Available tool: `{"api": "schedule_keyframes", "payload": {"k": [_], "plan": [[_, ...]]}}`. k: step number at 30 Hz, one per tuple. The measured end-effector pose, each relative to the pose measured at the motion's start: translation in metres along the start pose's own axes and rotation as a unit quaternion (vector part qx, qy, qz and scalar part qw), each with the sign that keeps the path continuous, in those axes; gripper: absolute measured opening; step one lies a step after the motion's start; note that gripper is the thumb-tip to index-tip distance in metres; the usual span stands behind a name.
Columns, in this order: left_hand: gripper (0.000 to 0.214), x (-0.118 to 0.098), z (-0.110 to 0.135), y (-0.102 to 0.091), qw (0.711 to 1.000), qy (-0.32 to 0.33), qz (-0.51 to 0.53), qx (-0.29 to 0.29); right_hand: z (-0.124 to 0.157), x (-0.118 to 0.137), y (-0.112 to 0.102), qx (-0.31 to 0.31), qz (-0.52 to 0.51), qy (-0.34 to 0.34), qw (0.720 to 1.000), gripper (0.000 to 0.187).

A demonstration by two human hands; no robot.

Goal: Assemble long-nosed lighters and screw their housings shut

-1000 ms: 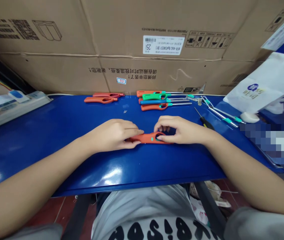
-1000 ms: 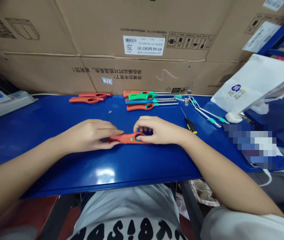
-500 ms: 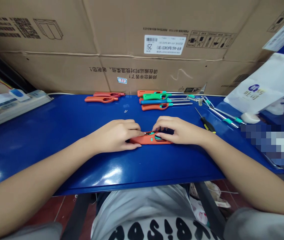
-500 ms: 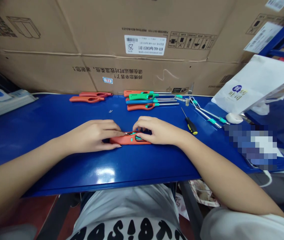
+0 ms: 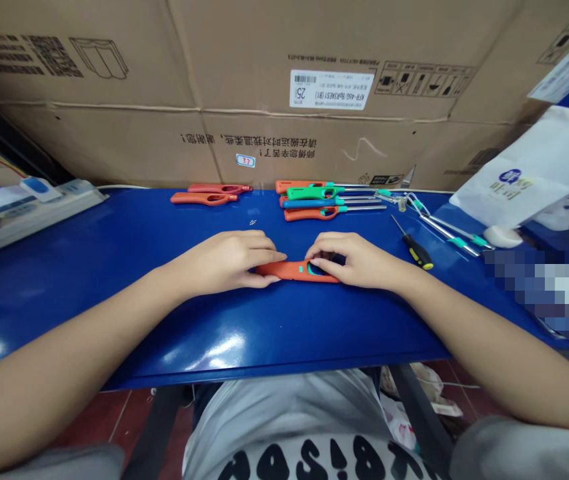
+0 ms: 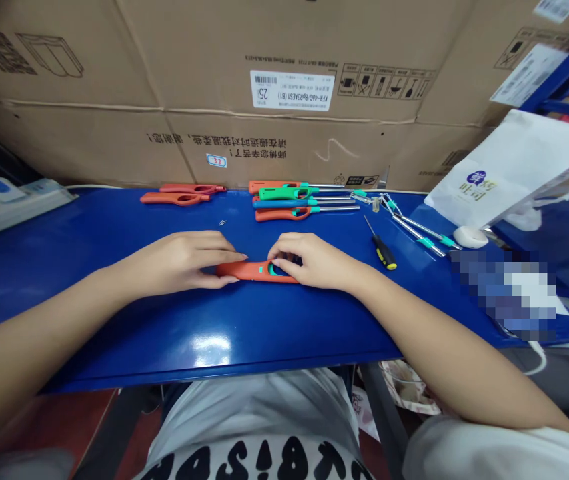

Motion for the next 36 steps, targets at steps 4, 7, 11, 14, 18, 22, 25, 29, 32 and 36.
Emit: {"api": "schedule_keyframes", "payload": {"k": [4,7,11,14,18,22,25,29,32,36], "plan": [[0.033,0.008,0.001,0.004,0.999,-0.010,0.028,0.013,0.000,0.000,0.001,0.026,0.019,-0.009,0.999,0.028],[0.032,0.009,0.001,0.007,0.999,-0.018,0.045,0.022,0.002,-0.002,0.001,0.043,0.038,-0.004,0.998,0.037],[0.032,0.008,0.000,0.008,0.998,-0.022,0.057,0.023,0.003,-0.002,0.002,0.052,0.052,-0.005,0.997,0.032],[0.033,0.006,0.000,0.008,0.997,-0.025,0.063,0.026,0.003,-0.001,0.003,0.055,0.055,-0.010,0.997,0.030],[0.032,0.007,-0.001,0.008,0.994,-0.052,0.095,0.023,0.002,0.000,0.003,0.051,0.047,-0.005,0.998,0.029],[0.030,0.009,-0.002,0.008,0.979,-0.114,0.168,-0.009,0.002,0.002,0.004,0.043,0.040,0.023,0.998,0.029],[0.028,0.004,-0.004,0.009,0.982,-0.129,0.137,-0.003,0.002,0.006,0.006,0.048,0.095,0.023,0.994,0.027],[0.020,-0.009,-0.007,0.013,0.995,-0.085,-0.020,0.045,0.003,0.011,0.009,0.078,0.212,-0.001,0.974,0.024],[0.021,-0.011,-0.008,0.018,0.996,-0.058,-0.060,0.043,0.003,0.008,0.010,0.091,0.241,-0.021,0.966,0.026],[0.024,-0.007,-0.007,0.023,0.998,-0.051,-0.032,0.000,0.003,0.002,0.006,0.082,0.206,-0.031,0.975,0.031]]}}
Point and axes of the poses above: each hand's wrist, its own z-axis away from the middle knuckle, its own y-axis out of the palm, x = y × z, the point moved 4 cm from there along -z, towards the middle knuckle, and after that the axes turned 6 degrees about y, right-handed, at the moved point
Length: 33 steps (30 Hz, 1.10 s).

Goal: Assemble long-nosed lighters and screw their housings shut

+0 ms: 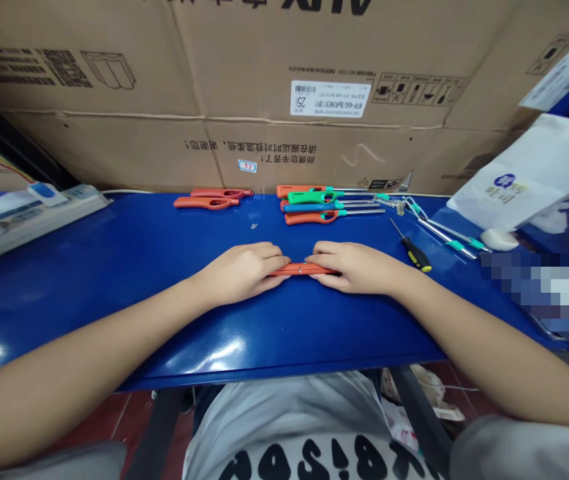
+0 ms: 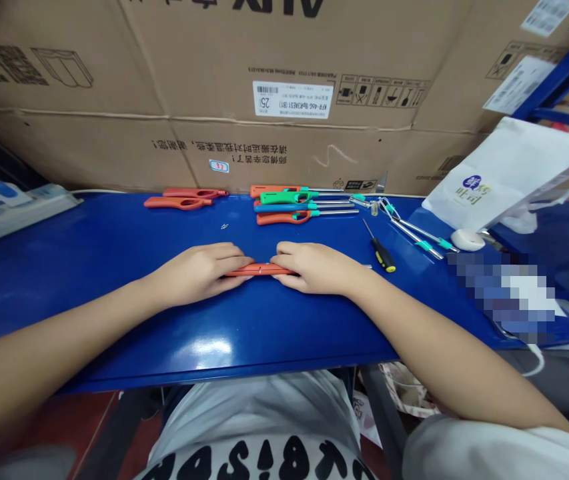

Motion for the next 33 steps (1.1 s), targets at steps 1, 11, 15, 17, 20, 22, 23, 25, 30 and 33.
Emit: {"api": "schedule_keyframes", "payload": {"k": [1,11,15,17,20,22,23,25,30,33], "plan": [[0.024,0.001,0.000,0.001,1.000,0.000,0.011,-0.009,0.000,-0.001,0.000,-0.004,-0.014,-0.001,1.000,0.032],[0.029,-0.007,0.001,0.001,0.997,0.011,0.043,-0.063,0.001,0.003,-0.003,-0.012,-0.066,-0.028,0.997,0.029],[0.028,-0.008,0.001,0.001,0.997,0.012,0.023,-0.067,0.001,0.004,-0.003,-0.014,-0.063,-0.028,0.998,0.030],[0.029,-0.007,0.000,0.000,0.998,0.011,0.009,-0.062,0.000,0.003,-0.003,-0.012,-0.058,-0.023,0.998,0.028],[0.031,-0.005,0.000,-0.005,0.998,0.008,-0.032,-0.051,0.000,-0.001,-0.006,-0.014,-0.031,-0.005,0.999,0.027],[0.030,-0.001,0.001,-0.010,0.997,0.007,-0.060,-0.057,0.001,-0.005,-0.009,-0.022,-0.013,0.012,1.000,0.028],[0.029,0.002,0.001,-0.012,0.996,0.007,-0.066,-0.065,0.002,-0.007,-0.012,-0.028,-0.008,0.018,0.999,0.030],[0.028,0.007,0.003,-0.017,0.995,0.013,-0.051,-0.082,0.004,-0.011,-0.017,-0.042,0.002,0.030,0.999,0.032],[0.031,0.021,0.006,-0.025,0.990,0.028,-0.005,-0.140,0.010,-0.020,-0.027,-0.091,0.031,0.047,0.994,0.030],[0.031,0.023,0.006,-0.025,0.988,0.036,-0.010,-0.153,0.012,-0.026,-0.032,-0.109,0.036,0.052,0.992,0.030]]}}
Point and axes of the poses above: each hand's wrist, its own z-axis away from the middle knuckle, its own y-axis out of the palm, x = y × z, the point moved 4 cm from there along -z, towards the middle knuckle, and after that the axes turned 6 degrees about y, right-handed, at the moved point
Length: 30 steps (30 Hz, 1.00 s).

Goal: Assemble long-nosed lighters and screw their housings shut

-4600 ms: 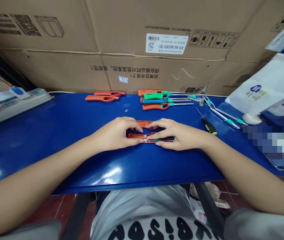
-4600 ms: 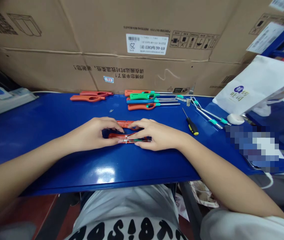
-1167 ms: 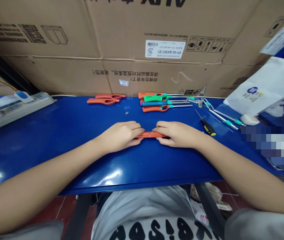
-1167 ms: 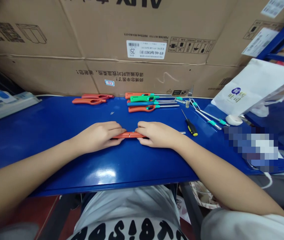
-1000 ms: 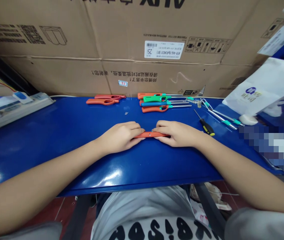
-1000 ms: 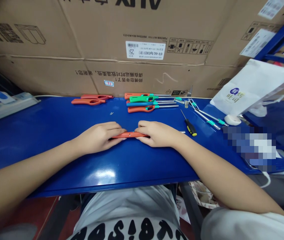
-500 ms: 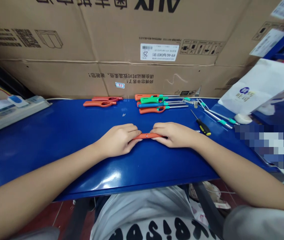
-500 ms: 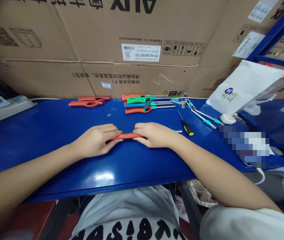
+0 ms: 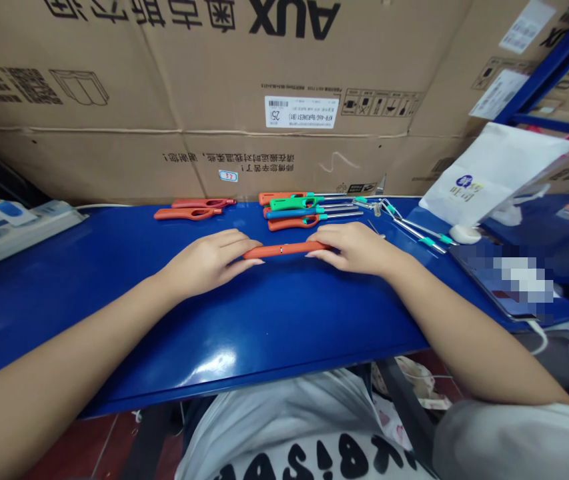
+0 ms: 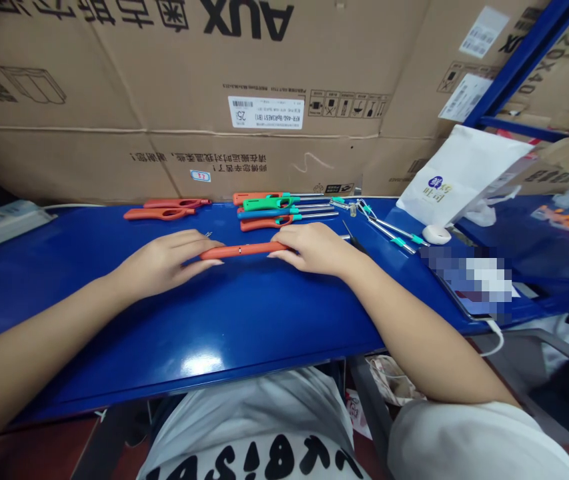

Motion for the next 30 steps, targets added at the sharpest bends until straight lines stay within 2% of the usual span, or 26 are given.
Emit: {"api": "schedule_keyframes", "payload": {"k": [10,12,14,15,16,18,19,20,21,22,23,24,25,28,29,30], "plan": [[0.027,0.000,0.001,-0.004,0.999,-0.019,0.023,-0.030,0.000,0.000,0.001,-0.025,-0.046,-0.015,0.999,0.028],[0.026,-0.001,-0.001,-0.003,0.996,-0.061,0.067,-0.021,0.000,-0.001,0.002,-0.019,-0.046,-0.009,0.999,0.028],[0.028,-0.001,-0.003,0.001,0.975,-0.156,0.156,-0.008,0.000,-0.001,0.003,-0.016,-0.044,0.001,0.999,0.029],[0.030,0.000,-0.003,0.005,0.949,-0.220,0.225,-0.001,0.001,-0.001,0.003,-0.016,-0.044,0.006,0.999,0.031],[0.033,0.000,-0.002,0.010,0.905,-0.290,0.312,0.005,0.001,-0.001,0.003,-0.015,-0.046,0.012,0.999,0.034],[0.038,-0.001,0.001,0.020,0.782,-0.416,0.464,-0.016,0.001,0.000,0.004,-0.008,-0.048,0.024,0.999,0.041],[0.040,-0.003,0.001,0.024,0.724,-0.457,0.516,-0.025,0.001,0.001,0.005,-0.002,-0.046,0.026,0.999,0.045],[0.042,-0.006,0.002,0.027,0.679,-0.483,0.552,-0.028,0.001,0.002,0.007,0.006,-0.043,0.022,0.999,0.048],[0.043,-0.008,0.001,0.030,0.651,-0.496,0.574,-0.026,0.001,0.003,0.008,0.013,-0.039,0.014,0.999,0.050],[0.045,-0.011,0.001,0.031,0.640,-0.498,0.584,-0.017,0.001,0.005,0.010,0.019,-0.035,0.003,0.999,0.051],[0.045,-0.013,0.000,0.031,0.648,-0.491,0.582,-0.006,0.001,0.007,0.011,0.023,-0.033,-0.007,0.999,0.048],[0.044,-0.016,-0.001,0.029,0.675,-0.473,0.566,0.005,0.001,0.009,0.012,0.027,-0.035,-0.016,0.999,0.044],[0.044,-0.018,-0.003,0.027,0.719,-0.445,0.534,0.015,0.001,0.011,0.013,0.032,-0.040,-0.021,0.998,0.040],[0.044,-0.029,-0.008,0.014,0.892,-0.290,0.345,0.039,0.000,0.020,0.015,0.052,-0.060,-0.030,0.996,0.035],[0.044,-0.034,-0.009,0.011,0.932,-0.230,0.275,0.052,0.000,0.024,0.016,0.059,-0.064,-0.032,0.996,0.035],[0.045,-0.038,-0.008,0.010,0.956,-0.181,0.220,0.069,0.000,0.028,0.016,0.065,-0.067,-0.034,0.995,0.034]]}}
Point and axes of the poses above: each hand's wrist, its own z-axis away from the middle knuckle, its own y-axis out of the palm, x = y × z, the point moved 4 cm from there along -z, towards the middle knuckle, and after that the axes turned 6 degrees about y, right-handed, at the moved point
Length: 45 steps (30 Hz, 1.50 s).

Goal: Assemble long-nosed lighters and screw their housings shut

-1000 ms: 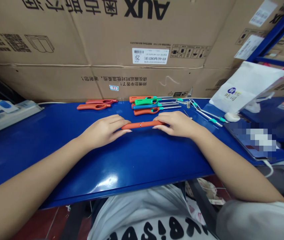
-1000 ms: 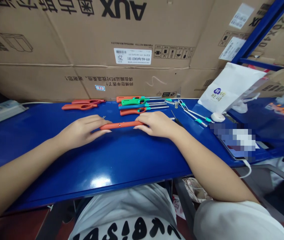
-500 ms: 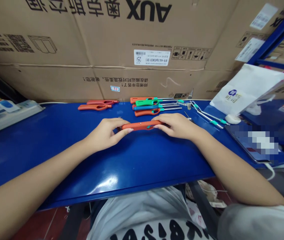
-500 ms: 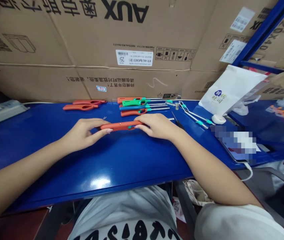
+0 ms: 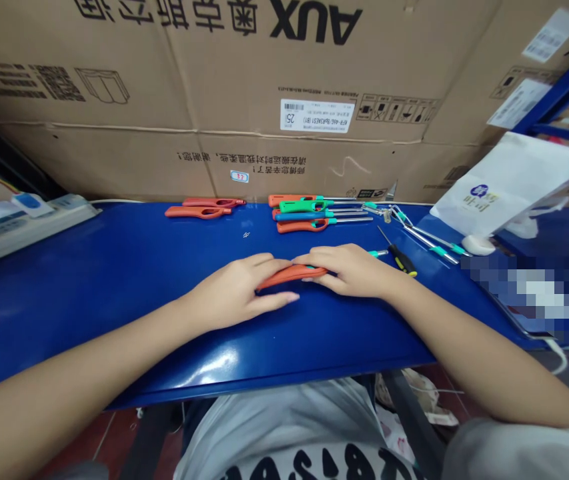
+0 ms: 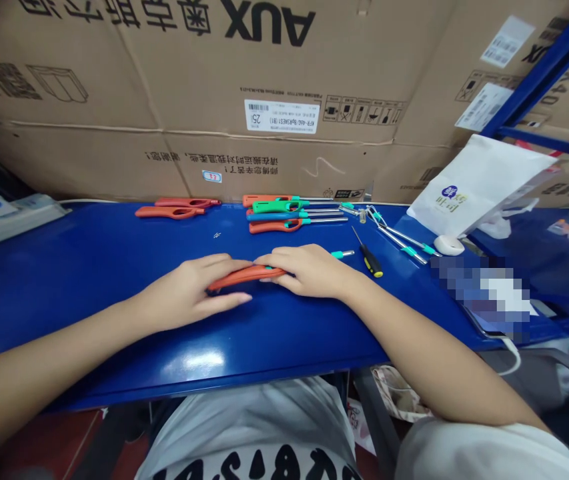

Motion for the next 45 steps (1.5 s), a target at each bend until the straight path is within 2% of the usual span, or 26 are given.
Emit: {"api": "schedule_keyframes", "payload": {"k": [2,4,13,21,27,32,39,45], "plan": [[0.042,-0.003,0.004,0.003,0.995,0.049,-0.082,0.022,-0.001,0.007,0.001,0.010,-0.004,-0.005,1.000,0.033],[0.037,-0.001,0.006,0.005,0.990,0.069,-0.116,0.038,-0.001,0.012,0.003,0.017,-0.006,-0.011,1.000,0.034],[0.031,-0.002,0.006,0.013,0.981,0.117,-0.139,0.061,-0.001,0.023,0.014,0.044,0.029,-0.040,0.998,0.030],[0.031,0.002,0.004,0.012,0.983,0.111,-0.130,0.067,-0.004,0.021,0.015,0.051,0.019,-0.026,0.998,0.031],[0.033,0.018,0.001,-0.005,0.979,0.139,-0.134,0.066,-0.001,0.002,0.001,0.051,0.019,0.019,0.998,0.019],[0.033,0.027,0.000,-0.017,0.981,0.145,-0.121,0.035,0.002,-0.009,-0.003,0.030,0.077,0.046,0.996,0.033],[0.034,0.026,0.002,-0.012,0.984,0.118,-0.122,0.050,0.001,-0.010,-0.002,0.028,0.120,0.045,0.991,0.034],[0.035,0.025,0.001,-0.007,0.978,0.092,-0.173,0.070,0.000,-0.008,-0.002,0.034,0.114,0.057,0.991,0.030]]}}
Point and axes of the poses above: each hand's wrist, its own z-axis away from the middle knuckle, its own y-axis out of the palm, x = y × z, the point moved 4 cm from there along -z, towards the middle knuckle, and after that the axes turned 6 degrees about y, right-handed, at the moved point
